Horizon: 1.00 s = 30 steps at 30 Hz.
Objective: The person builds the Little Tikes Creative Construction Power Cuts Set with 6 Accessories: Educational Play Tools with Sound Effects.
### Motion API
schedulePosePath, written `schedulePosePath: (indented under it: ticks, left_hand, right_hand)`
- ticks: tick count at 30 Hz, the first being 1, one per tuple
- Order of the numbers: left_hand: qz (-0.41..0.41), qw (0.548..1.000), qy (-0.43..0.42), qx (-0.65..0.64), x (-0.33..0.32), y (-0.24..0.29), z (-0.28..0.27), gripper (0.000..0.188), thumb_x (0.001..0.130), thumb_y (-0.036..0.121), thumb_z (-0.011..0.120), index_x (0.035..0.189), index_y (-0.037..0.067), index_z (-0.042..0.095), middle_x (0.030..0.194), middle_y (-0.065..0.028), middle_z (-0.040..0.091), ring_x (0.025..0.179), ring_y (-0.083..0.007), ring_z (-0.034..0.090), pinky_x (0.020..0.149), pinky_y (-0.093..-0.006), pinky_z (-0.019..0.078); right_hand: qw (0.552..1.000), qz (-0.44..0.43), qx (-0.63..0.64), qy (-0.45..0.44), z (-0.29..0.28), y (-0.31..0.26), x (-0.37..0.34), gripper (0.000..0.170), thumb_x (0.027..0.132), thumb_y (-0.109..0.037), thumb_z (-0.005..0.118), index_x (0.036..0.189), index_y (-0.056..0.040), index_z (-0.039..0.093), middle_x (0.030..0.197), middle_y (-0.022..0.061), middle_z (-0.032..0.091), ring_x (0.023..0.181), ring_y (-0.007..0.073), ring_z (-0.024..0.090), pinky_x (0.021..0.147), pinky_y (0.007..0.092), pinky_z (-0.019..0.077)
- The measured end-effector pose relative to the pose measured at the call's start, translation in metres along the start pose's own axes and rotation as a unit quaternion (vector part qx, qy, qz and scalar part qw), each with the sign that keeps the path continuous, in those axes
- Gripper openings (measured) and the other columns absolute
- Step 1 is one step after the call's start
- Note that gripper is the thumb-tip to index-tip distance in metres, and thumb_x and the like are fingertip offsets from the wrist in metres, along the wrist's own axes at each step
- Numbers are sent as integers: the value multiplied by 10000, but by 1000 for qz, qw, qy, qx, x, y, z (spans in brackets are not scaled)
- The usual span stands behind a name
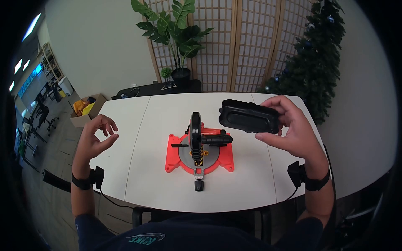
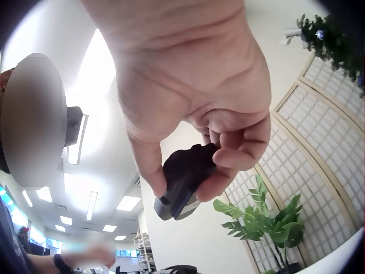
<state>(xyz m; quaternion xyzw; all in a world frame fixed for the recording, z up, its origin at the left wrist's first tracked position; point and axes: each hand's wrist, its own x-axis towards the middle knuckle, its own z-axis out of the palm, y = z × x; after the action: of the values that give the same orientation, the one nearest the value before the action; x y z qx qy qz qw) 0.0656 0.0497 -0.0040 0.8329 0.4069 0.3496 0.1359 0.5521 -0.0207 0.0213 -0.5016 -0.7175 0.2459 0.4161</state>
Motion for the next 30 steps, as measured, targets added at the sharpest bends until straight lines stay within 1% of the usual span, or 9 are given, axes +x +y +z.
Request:
schedulePosePath:
  ticks: [3,8,13,14,18,19,23,28,30]
  left_hand:
    - [-4,999,-25,-27,13,19,3,283,799,153,798,887,104,533,898,-42,708,818,-134,664,669,-263,483]
    - [120,992,7,-24,35,46,13,312,778,139,812,903,92,529,965,-75,719,916,-188,695,827,-320,545]
    - [178,981,31,-72,52,77,23,389,760,149,827,1013,72,542,1113,-125,705,1042,-234,690,939,-367,543]
    - [173,983,-11,-67,54,78,20,554,735,179,821,1189,53,528,1246,-150,648,1144,-231,637,989,-372,495]
    - [171,973,-19,-154,63,108,21,785,698,175,861,1364,1,485,1326,-180,614,1196,-255,622,1076,-405,464]
    - [171,973,-19,-155,65,112,21,785,698,175,861,1364,1,485,1326,-180,614,1196,-255,622,1076,-405,464]
    - [204,958,-9,-201,71,131,21,898,632,89,890,1407,-67,463,1332,-181,612,1253,-254,603,1105,-356,446]
    - [216,945,9,-246,72,145,15,887,609,76,894,1385,-85,495,1300,-141,625,1219,-201,612,1093,-321,450]
    - [235,944,36,-229,74,145,14,980,600,145,927,1424,-88,451,1331,-164,616,1222,-226,623,1080,-332,480]
  right_hand:
    - [999,-29,37,-13,12,-14,9,583,726,-134,869,1195,-65,529,1065,44,676,827,61,625,619,190,409]
    - [996,-45,65,-31,24,-37,19,596,743,-118,866,1229,-53,527,1077,40,672,849,56,609,623,202,407]
    - [988,-120,85,-43,30,-59,27,607,737,-90,871,1228,-15,521,1071,70,690,978,103,657,822,239,495]
    - [988,-119,86,-43,31,-63,28,607,737,-90,871,1228,-15,521,1071,70,690,978,103,657,822,239,495]
    - [983,-156,84,-39,31,-80,31,683,649,-74,888,1221,-13,518,1063,74,702,1018,124,666,919,251,483]
    - [984,-150,87,-40,31,-85,31,738,587,-73,887,1223,-22,516,1065,64,699,1016,124,663,922,233,466]
    - [989,-104,100,-35,33,-109,29,763,565,-86,905,1218,-23,516,1025,64,714,1015,126,675,888,224,486]
    - [974,-134,180,19,39,-123,30,925,567,-129,912,1341,16,425,1212,147,661,1136,224,667,1023,348,536]
    - [962,-202,163,80,41,-118,31,1031,603,-192,907,1432,41,341,1338,199,585,1207,270,635,1070,379,521]
